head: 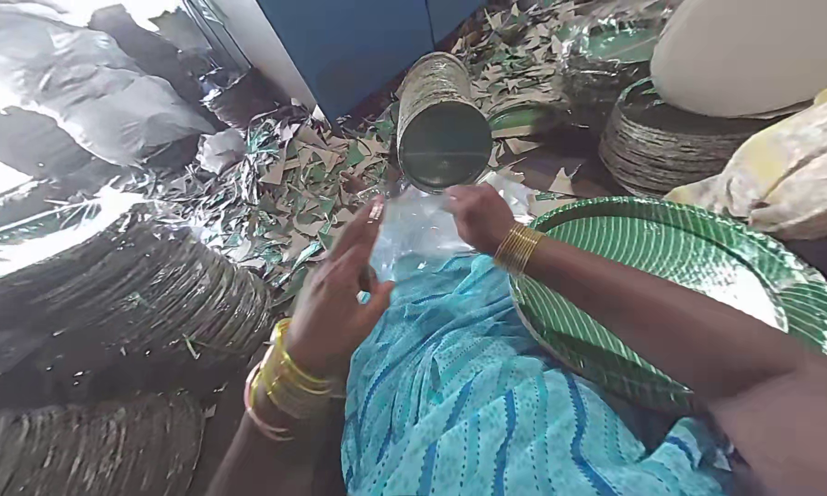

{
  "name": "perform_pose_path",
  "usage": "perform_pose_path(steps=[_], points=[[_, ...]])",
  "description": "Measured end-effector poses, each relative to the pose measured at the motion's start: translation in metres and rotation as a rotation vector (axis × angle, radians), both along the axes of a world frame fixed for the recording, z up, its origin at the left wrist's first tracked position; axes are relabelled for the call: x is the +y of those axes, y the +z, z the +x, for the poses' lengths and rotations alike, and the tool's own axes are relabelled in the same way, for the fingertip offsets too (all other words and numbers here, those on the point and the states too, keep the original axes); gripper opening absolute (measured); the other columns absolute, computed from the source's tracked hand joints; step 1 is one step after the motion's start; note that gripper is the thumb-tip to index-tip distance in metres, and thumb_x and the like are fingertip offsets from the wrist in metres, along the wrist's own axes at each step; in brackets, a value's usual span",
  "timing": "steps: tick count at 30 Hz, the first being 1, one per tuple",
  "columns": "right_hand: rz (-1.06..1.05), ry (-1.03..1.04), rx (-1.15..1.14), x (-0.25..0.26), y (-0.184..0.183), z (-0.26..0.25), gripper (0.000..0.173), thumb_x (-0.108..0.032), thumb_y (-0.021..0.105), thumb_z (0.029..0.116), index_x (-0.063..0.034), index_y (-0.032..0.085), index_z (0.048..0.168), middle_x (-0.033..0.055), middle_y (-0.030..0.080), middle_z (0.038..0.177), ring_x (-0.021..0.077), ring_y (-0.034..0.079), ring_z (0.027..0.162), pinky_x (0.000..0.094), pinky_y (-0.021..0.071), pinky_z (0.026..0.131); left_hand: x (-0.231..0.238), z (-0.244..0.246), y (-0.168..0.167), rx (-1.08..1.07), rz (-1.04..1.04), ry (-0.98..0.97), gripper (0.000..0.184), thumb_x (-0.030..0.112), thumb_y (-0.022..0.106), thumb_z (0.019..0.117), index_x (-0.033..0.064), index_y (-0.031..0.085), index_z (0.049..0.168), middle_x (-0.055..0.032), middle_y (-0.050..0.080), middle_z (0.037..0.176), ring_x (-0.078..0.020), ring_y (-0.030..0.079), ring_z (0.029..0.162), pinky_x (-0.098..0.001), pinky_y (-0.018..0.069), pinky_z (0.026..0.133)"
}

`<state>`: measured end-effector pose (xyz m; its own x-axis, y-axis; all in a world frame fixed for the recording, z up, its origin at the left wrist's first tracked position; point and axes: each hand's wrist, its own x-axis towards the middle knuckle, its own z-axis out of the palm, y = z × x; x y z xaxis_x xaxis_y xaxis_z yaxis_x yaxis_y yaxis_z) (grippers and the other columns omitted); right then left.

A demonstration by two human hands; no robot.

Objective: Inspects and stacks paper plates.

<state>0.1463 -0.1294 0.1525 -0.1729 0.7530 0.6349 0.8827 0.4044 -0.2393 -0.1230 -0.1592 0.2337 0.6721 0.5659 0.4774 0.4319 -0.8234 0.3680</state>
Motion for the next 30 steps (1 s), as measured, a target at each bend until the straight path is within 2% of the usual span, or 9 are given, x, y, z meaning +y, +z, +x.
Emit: perform_pose_path(steps=[2, 6, 11, 14, 18, 20, 24, 27, 30], points=[[-0.109, -0.177, 0.034, 0.006, -0.003, 0.035, 0.026, 0.007, 0.052, 0.0932, 0.0042, 0.075, 0.105, 0.0261, 0.072, 0.105, 0.0467, 0.07, 0.096, 0.0647, 0.0532, 0.08, 0.006, -0.013, 0.005, 0.015, 0.041, 0.078, 0.06, 0.015, 0.067, 0.085, 0.0069, 0.056, 0.144, -0.0116, 0.044, 0.158, -0.0013, 0.055, 0.069, -0.0241, 0.0491, 0.06], [-0.147, -0.411, -0.002, 0.0, 0.011, 0.088, 0.031, 0.006, 0.052, 0.0939, -0.0004, 0.075, 0.114, 0.0251, 0.072, 0.109, 0.0456, 0.069, 0.104, 0.0627, 0.0535, 0.085, 0.039, -0.018, -0.003, 0.13, 0.044, 0.296, 0.055, 0.013, 0.061, 0.0921, 0.009, 0.056, 0.147, -0.0139, 0.055, 0.149, -0.0192, 0.063, 0.071, -0.043, 0.0515, 0.064], [-0.191, -0.633, 0.018, -0.012, 0.049, 0.134, 0.028, 0.001, 0.055, 0.0962, -0.0009, 0.074, 0.117, 0.0255, 0.071, 0.115, 0.0464, 0.068, 0.108, 0.0662, 0.0513, 0.088, 0.094, 0.022, 0.005, 0.052, 0.05, 0.449, 0.039, 0.03, 0.059, 0.1043, 0.0045, 0.067, 0.133, -0.0225, 0.067, 0.13, -0.0429, 0.067, 0.113, -0.0662, 0.0481, 0.098], [-0.1, -0.72, 0.04, -0.018, 0.077, 0.159, 0.031, -0.003, 0.049, 0.1009, -0.0002, 0.071, 0.122, 0.0269, 0.068, 0.124, 0.0471, 0.066, 0.114, 0.066, 0.0503, 0.092, 0.106, 0.054, 0.032, -0.047, 0.195, 0.387, 0.033, 0.006, 0.054, 0.1023, -0.0039, 0.064, 0.132, -0.0284, 0.065, 0.13, -0.0461, 0.067, 0.106, -0.0638, 0.0503, 0.093], [0.303, -0.773, 0.086, -0.046, 0.112, 0.182, 0.035, -0.011, 0.049, 0.1013, 0.0087, 0.067, 0.124, 0.0325, 0.057, 0.141, 0.0481, 0.063, 0.12, 0.0581, 0.0496, 0.099, 0.101, 0.086, 0.045, -0.109, 0.57, 0.281, 0.045, 0.0, 0.045, 0.0994, 0.0059, 0.061, 0.141, -0.022, 0.057, 0.145, -0.0434, 0.065, 0.118, -0.0596, 0.0532, 0.092], [0.454, -0.836, 0.033, -0.06, 0.11, 0.201, 0.045, -0.016, 0.047, 0.1015, 0.0005, 0.06, 0.141, 0.0314, 0.054, 0.145, 0.0471, 0.063, 0.119, 0.0539, 0.0513, 0.095, 0.099, 0.099, 0.026, -0.141, 0.7, 0.143, 0.045, 0.001, 0.047, 0.0987, 0.0104, 0.061, 0.141, -0.0228, 0.056, 0.145, -0.0439, 0.063, 0.12, -0.0594, 0.0514, 0.092], [0.15, -0.881, -0.128, -0.087, 0.066, 0.23, 0.052, -0.011, 0.043, 0.105, 0.0013, 0.04, 0.156, 0.0379, 0.054, 0.14, 0.059, 0.061, 0.113, 0.0697, 0.048, 0.087, 0.116, 0.141, -0.063, -0.083, 0.716, -0.054, 0.049, -0.007, 0.056, 0.0936, 0.0191, 0.069, 0.134, -0.0218, 0.064, 0.136, -0.0404, 0.069, 0.106, -0.0575, 0.0495, 0.087], [-0.083, -0.857, -0.264, -0.091, 0.01, 0.263, 0.048, -0.009, 0.045, 0.1065, 0.0013, 0.043, 0.153, 0.0354, 0.059, 0.136, 0.0584, 0.062, 0.114, 0.072, 0.0482, 0.089, 0.134, 0.185, -0.129, 0.151, 0.475, -0.133, 0.054, -0.015, 0.057, 0.0888, 0.0068, 0.065, 0.137, -0.0215, 0.062, 0.14, -0.0449, 0.064, 0.119, -0.0626, 0.0475, 0.097], [-0.369, -0.9, -0.289, -0.092, -0.031, 0.282, 0.052, -0.012, 0.048, 0.1082, -0.0043, 0.038, 0.158, 0.0283, 0.051, 0.15, 0.0555, 0.06, 0.12, 0.0707, 0.0452, 0.097, 0.138, 0.232, -0.172, 0.312, 0.255, -0.095, 0.053, -0.014, 0.05, 0.0944, -0.0023, 0.052, 0.146, -0.02, 0.052, 0.152, -0.0455, 0.064, 0.118, -0.0615, 0.0484, 0.095]])
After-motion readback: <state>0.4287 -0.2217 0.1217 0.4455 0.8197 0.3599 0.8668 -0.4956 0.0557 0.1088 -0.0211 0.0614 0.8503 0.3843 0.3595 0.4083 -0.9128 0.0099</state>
